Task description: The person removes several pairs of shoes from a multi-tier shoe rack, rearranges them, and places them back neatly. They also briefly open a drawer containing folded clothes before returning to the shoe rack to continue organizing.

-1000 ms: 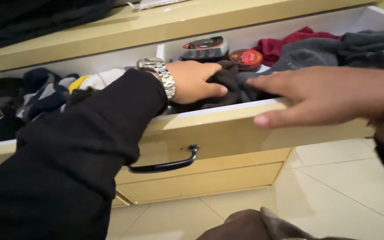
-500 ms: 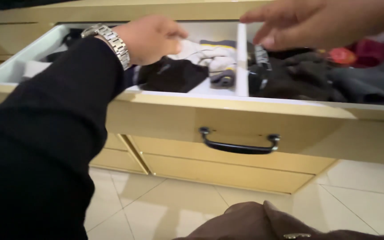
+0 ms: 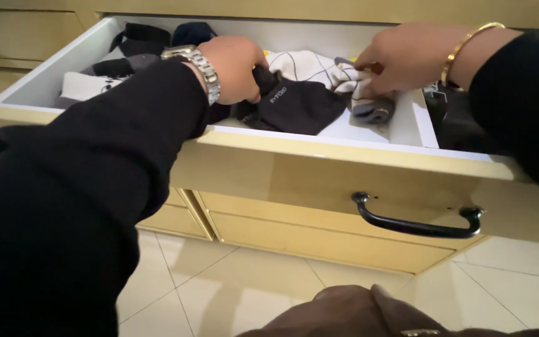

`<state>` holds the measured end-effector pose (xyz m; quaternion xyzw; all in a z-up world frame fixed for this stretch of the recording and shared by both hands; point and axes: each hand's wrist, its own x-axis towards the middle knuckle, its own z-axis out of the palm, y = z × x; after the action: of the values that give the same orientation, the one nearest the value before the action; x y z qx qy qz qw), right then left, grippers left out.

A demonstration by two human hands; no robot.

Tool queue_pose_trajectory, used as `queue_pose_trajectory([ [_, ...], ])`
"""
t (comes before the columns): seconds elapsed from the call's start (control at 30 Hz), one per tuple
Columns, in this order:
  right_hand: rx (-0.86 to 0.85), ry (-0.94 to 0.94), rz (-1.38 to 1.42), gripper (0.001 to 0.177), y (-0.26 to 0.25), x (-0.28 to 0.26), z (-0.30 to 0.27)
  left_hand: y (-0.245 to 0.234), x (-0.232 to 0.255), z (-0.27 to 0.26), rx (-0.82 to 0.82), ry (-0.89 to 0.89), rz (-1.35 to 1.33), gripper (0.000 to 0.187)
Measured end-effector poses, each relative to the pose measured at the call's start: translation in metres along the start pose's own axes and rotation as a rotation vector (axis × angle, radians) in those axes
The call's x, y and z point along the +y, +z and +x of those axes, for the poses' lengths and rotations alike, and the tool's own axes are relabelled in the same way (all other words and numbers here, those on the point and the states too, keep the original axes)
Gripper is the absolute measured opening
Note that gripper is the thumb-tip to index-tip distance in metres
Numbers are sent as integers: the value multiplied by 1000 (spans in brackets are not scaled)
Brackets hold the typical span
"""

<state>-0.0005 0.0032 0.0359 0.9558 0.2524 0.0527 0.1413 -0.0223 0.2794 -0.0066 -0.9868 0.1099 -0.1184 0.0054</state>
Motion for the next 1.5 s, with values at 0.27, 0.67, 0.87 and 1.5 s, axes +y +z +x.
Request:
queue_pose_trajectory([
  [0.27,261,5,13,38,15,23,16,-20,-2,2,-109,-36,-393,49],
  [0.67,210,-104,54,55,16,12,14,-17,8,-12,-4,30,-94,47],
  [0.87,-17,-36,76,54,22,0,14,-22,-55,-9,-157,30,228,66],
  [1.5,-61,13,19,58,17,-7,9,-13,-113,-42,17,-66,-46,63],
])
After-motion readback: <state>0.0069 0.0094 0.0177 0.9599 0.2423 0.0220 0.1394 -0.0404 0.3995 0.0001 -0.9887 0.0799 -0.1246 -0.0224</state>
